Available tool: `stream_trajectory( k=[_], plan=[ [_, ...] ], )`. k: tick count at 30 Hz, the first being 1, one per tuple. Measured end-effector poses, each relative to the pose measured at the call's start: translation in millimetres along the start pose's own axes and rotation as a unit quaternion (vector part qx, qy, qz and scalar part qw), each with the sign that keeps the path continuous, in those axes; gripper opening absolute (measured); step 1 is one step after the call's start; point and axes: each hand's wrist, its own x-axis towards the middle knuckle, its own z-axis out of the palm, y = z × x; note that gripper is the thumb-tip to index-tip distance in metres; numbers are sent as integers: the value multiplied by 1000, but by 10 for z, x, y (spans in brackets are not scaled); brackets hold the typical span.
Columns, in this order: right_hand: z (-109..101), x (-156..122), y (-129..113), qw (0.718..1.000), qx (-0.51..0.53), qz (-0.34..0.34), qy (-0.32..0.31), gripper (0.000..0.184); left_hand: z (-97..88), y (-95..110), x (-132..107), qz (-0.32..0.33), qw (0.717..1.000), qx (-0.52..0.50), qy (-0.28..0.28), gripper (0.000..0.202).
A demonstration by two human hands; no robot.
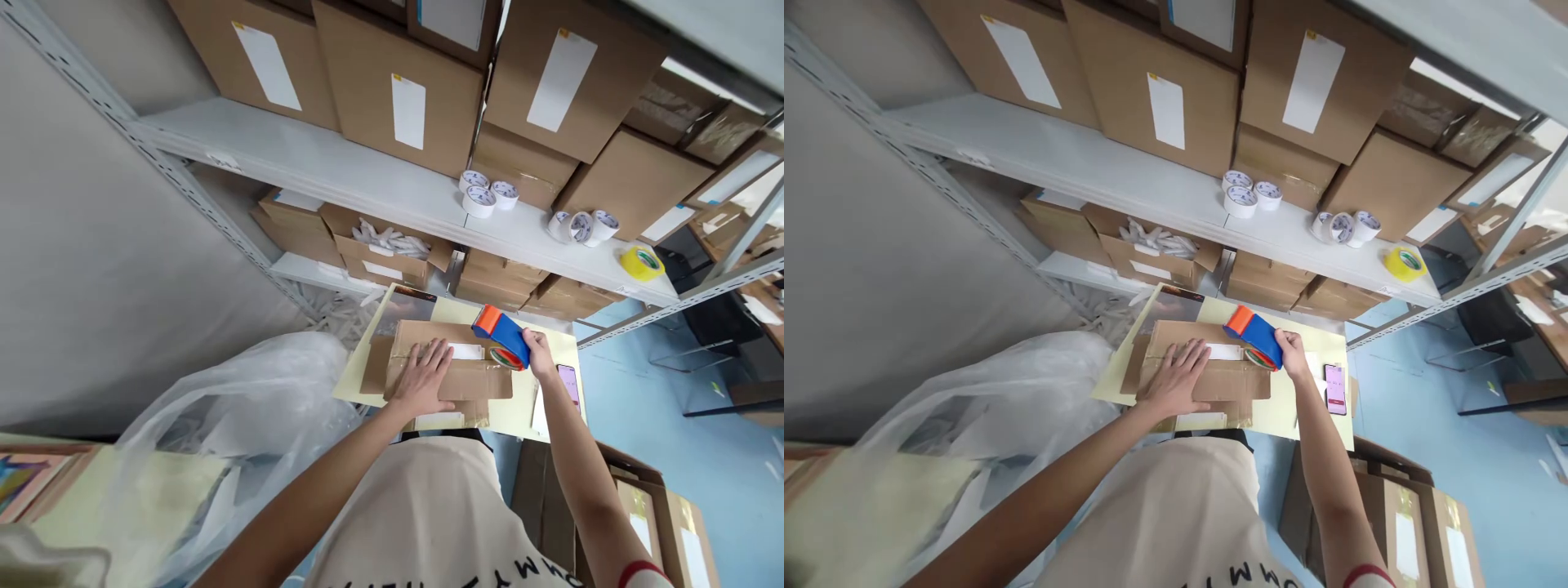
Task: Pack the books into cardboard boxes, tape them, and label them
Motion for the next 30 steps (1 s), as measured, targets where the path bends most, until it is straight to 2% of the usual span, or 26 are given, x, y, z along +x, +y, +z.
stream_trajectory(
  k=[3,7,9,11,13,14,15,18,19,20,21,22,25,30],
  plan=[
    [139,128,-24,998,10,12,-55,72,-7,10,43,1,1000,1,4,116],
    [144,256,-2,994,-3,25,-105,70,-38,22,103,-5,1000,-23,18,118],
    [126,287,16,993,-6,27,-119,69,-65,36,124,-20,997,-61,36,105],
    [111,303,39,992,-8,22,-122,69,-99,62,163,-44,988,-133,67,81],
    [101,315,65,992,-9,17,-123,70,-139,102,239,-95,955,-259,105,62],
    [99,321,80,992,-9,15,-123,71,-160,126,293,-133,921,-345,119,57],
    [100,328,93,992,-8,14,-123,72,-182,150,356,-177,871,-441,121,54],
    [111,346,125,992,-9,13,-125,72,-250,215,551,-280,662,-693,54,42],
    [114,349,129,992,-10,13,-126,71,-270,231,605,-291,605,-740,28,37],
    [115,348,128,992,-11,14,-127,71,-289,244,648,-295,570,-767,14,33],
    [113,344,123,991,-12,16,-129,71,-306,253,679,-294,554,-779,10,28],
    [107,337,113,991,-13,17,-132,70,-322,259,699,-293,553,-780,18,23],
    [75,302,56,989,-17,21,-144,68,-369,265,699,-298,583,-753,59,13],
    [76,260,-93,984,-56,19,-170,65,-466,266,632,-310,621,-715,85,19]
  ],
)
